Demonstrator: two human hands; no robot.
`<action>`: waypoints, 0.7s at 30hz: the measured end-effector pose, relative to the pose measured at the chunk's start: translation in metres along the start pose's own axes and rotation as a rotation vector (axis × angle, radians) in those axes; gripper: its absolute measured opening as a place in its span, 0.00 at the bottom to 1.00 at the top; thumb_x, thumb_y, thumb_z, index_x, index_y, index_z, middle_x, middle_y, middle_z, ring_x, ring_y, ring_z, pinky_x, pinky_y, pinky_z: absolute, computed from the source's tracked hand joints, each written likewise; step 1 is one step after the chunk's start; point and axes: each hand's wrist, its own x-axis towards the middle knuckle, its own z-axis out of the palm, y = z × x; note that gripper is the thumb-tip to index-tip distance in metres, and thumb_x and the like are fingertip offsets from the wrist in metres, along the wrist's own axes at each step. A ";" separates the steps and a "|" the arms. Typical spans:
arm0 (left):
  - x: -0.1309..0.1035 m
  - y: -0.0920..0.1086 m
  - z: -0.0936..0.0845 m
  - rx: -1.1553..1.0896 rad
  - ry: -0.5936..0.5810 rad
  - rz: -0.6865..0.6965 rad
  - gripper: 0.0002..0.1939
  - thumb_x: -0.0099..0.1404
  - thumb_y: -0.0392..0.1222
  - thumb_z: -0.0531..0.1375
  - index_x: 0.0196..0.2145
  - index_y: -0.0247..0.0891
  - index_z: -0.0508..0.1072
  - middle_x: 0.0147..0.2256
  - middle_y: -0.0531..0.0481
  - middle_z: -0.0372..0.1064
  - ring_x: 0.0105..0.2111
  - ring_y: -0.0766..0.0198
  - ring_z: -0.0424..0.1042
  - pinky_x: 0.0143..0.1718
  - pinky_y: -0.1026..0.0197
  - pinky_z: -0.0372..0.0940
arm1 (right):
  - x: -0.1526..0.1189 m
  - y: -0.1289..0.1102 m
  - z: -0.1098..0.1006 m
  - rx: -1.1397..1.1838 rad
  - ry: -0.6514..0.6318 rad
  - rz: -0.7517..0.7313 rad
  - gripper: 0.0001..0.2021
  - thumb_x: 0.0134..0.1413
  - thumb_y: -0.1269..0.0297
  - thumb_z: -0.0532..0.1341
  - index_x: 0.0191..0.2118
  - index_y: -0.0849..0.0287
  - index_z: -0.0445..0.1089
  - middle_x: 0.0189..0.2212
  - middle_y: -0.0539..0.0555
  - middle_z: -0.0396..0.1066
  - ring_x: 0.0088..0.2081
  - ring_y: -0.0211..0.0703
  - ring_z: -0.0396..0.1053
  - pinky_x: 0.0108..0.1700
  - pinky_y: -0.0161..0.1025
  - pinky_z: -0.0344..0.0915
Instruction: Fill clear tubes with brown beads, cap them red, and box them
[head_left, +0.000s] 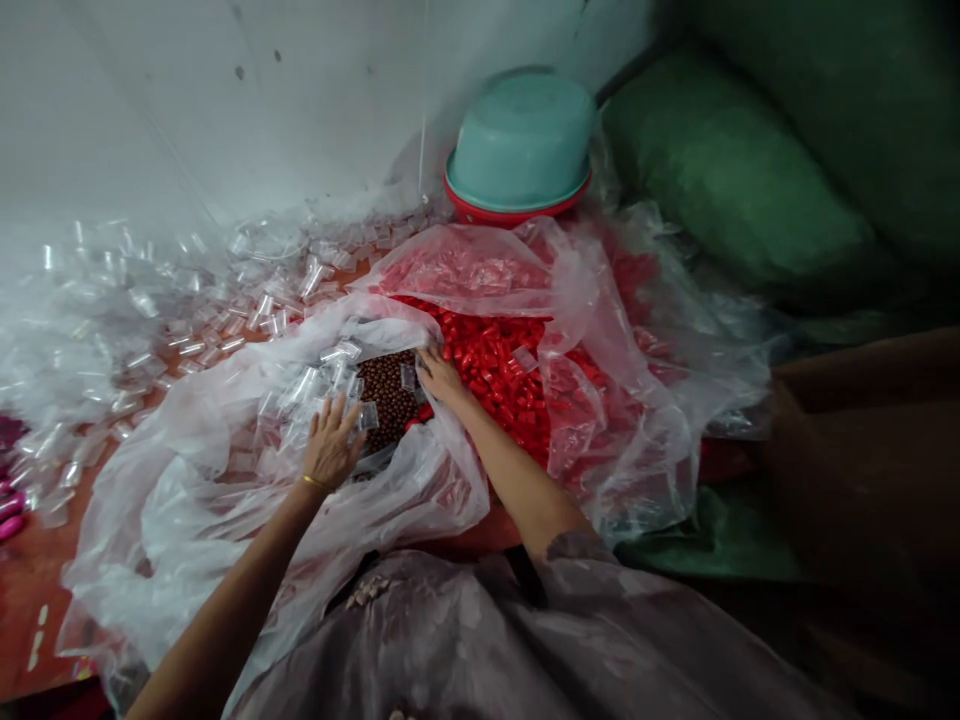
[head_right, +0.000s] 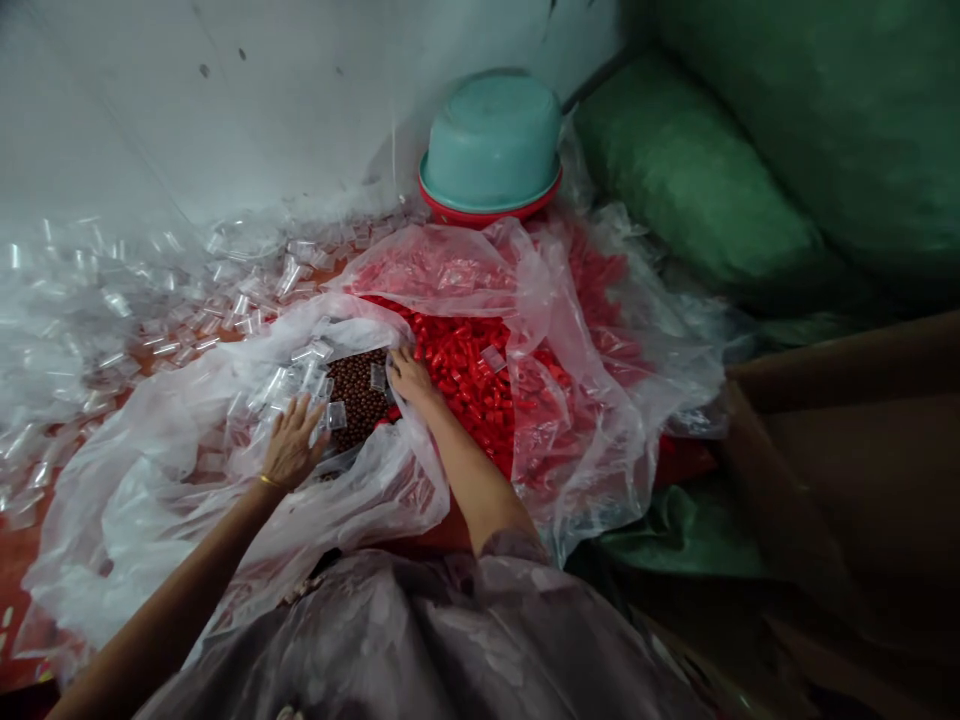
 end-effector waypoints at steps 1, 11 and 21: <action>0.004 0.009 0.004 -0.017 -0.017 0.012 0.27 0.65 0.51 0.49 0.59 0.40 0.60 0.64 0.40 0.45 0.63 0.44 0.46 0.59 0.42 0.48 | -0.004 0.004 -0.007 0.011 -0.015 -0.015 0.17 0.56 0.69 0.55 0.51 0.63 0.67 0.53 0.56 0.66 0.48 0.37 0.66 0.51 0.33 0.60; 0.002 0.028 0.031 -0.087 -0.124 -0.083 0.25 0.62 0.37 0.54 0.57 0.41 0.62 0.61 0.42 0.52 0.62 0.49 0.49 0.59 0.44 0.49 | 0.011 0.077 -0.087 -0.358 0.036 0.238 0.30 0.55 0.50 0.53 0.55 0.73 0.61 0.49 0.73 0.65 0.49 0.61 0.64 0.49 0.53 0.59; -0.031 0.000 0.030 -0.117 -0.089 -0.211 0.18 0.63 0.41 0.55 0.51 0.45 0.68 0.53 0.45 0.65 0.57 0.51 0.59 0.57 0.45 0.50 | -0.038 0.049 -0.061 -0.234 -0.049 0.076 0.22 0.56 0.57 0.52 0.51 0.67 0.66 0.50 0.67 0.64 0.48 0.54 0.63 0.46 0.47 0.60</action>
